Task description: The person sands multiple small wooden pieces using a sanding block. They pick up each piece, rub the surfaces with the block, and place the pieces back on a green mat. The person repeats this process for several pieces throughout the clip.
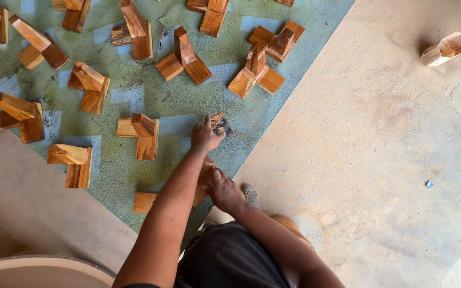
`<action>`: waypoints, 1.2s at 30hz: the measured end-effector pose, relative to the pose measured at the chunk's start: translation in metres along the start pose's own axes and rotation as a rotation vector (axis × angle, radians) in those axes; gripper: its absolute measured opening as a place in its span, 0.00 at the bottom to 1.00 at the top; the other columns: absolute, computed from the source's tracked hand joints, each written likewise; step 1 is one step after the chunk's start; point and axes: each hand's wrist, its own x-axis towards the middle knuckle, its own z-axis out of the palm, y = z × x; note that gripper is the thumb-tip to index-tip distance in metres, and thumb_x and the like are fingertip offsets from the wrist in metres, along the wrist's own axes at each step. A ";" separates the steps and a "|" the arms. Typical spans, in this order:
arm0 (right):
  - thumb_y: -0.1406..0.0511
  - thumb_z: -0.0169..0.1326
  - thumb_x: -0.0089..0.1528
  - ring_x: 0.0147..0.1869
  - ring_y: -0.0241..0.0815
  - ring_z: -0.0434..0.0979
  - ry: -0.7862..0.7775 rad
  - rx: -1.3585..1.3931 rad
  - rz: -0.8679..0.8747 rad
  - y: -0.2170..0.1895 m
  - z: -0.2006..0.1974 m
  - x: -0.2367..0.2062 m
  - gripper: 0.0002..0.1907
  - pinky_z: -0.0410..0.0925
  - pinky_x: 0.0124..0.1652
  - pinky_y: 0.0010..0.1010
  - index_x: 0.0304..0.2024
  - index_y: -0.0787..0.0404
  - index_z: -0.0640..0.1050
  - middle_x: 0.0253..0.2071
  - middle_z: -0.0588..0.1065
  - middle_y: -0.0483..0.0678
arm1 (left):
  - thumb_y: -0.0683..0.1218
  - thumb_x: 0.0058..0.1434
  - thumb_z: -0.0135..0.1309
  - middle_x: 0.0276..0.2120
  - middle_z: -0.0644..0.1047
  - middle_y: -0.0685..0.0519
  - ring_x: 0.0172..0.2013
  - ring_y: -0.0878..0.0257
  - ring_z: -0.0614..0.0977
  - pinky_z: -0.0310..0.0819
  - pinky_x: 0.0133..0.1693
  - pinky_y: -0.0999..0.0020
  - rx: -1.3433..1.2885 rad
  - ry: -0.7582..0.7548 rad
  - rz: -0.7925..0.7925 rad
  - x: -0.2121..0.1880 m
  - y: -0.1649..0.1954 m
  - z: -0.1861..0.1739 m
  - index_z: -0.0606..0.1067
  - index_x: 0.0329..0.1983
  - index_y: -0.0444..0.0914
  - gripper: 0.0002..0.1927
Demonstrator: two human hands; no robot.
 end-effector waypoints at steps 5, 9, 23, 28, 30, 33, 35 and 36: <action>0.59 0.53 0.67 0.62 0.68 0.73 -0.036 -0.038 -0.068 -0.001 -0.001 0.003 0.40 0.72 0.52 0.51 0.74 0.60 0.48 0.69 0.61 0.65 | 0.71 0.57 0.57 0.64 0.65 0.37 0.62 0.45 0.70 0.62 0.64 0.54 0.131 -0.040 -0.070 -0.002 0.012 -0.001 0.46 0.80 0.48 0.56; 0.57 0.52 0.69 0.64 0.68 0.71 -0.088 -0.060 -0.025 -0.005 -0.005 0.004 0.44 0.72 0.55 0.49 0.75 0.61 0.42 0.73 0.56 0.67 | 0.72 0.59 0.55 0.62 0.65 0.38 0.61 0.45 0.70 0.62 0.65 0.54 0.150 -0.052 -0.117 -0.005 0.016 -0.003 0.48 0.80 0.55 0.51; 0.57 0.53 0.69 0.75 0.64 0.64 0.122 -0.073 -0.231 -0.004 0.020 0.009 0.37 0.67 0.66 0.47 0.73 0.68 0.55 0.71 0.62 0.66 | 0.64 0.61 0.60 0.66 0.63 0.38 0.65 0.39 0.68 0.67 0.63 0.48 0.096 -0.002 -0.030 -0.020 0.008 0.016 0.63 0.75 0.55 0.40; 0.56 0.53 0.69 0.75 0.67 0.64 0.128 -0.066 -0.213 -0.007 0.023 0.011 0.39 0.66 0.66 0.48 0.73 0.70 0.52 0.73 0.60 0.69 | 0.62 0.61 0.61 0.70 0.60 0.43 0.68 0.41 0.65 0.70 0.61 0.50 0.149 -0.039 -0.043 -0.024 0.013 0.007 0.67 0.72 0.58 0.35; 0.55 0.52 0.70 0.75 0.67 0.64 0.119 -0.071 -0.195 -0.008 0.024 0.010 0.40 0.67 0.66 0.48 0.74 0.71 0.51 0.72 0.60 0.70 | 0.63 0.61 0.60 0.72 0.60 0.49 0.70 0.43 0.62 0.67 0.64 0.52 0.250 0.031 0.052 -0.025 0.014 0.005 0.73 0.65 0.56 0.29; 0.54 0.50 0.71 0.76 0.66 0.64 0.120 -0.108 -0.221 -0.010 0.023 0.011 0.42 0.67 0.66 0.47 0.75 0.72 0.49 0.72 0.61 0.70 | 0.62 0.62 0.60 0.73 0.61 0.52 0.70 0.47 0.64 0.72 0.62 0.54 0.330 0.055 0.120 -0.025 0.016 0.005 0.76 0.64 0.54 0.27; 0.53 0.48 0.71 0.77 0.65 0.65 0.136 -0.143 -0.312 -0.010 0.021 0.012 0.43 0.67 0.68 0.45 0.77 0.72 0.48 0.73 0.62 0.68 | 0.61 0.62 0.60 0.74 0.60 0.53 0.71 0.52 0.64 0.73 0.61 0.56 0.352 -0.002 0.109 -0.025 0.016 0.003 0.77 0.62 0.53 0.26; 0.53 0.48 0.72 0.77 0.66 0.65 0.124 -0.129 -0.293 -0.011 0.020 0.012 0.42 0.68 0.68 0.46 0.77 0.72 0.48 0.72 0.62 0.69 | 0.61 0.63 0.60 0.75 0.60 0.54 0.72 0.54 0.65 0.74 0.61 0.58 0.362 -0.028 0.103 -0.026 0.017 0.002 0.77 0.62 0.52 0.25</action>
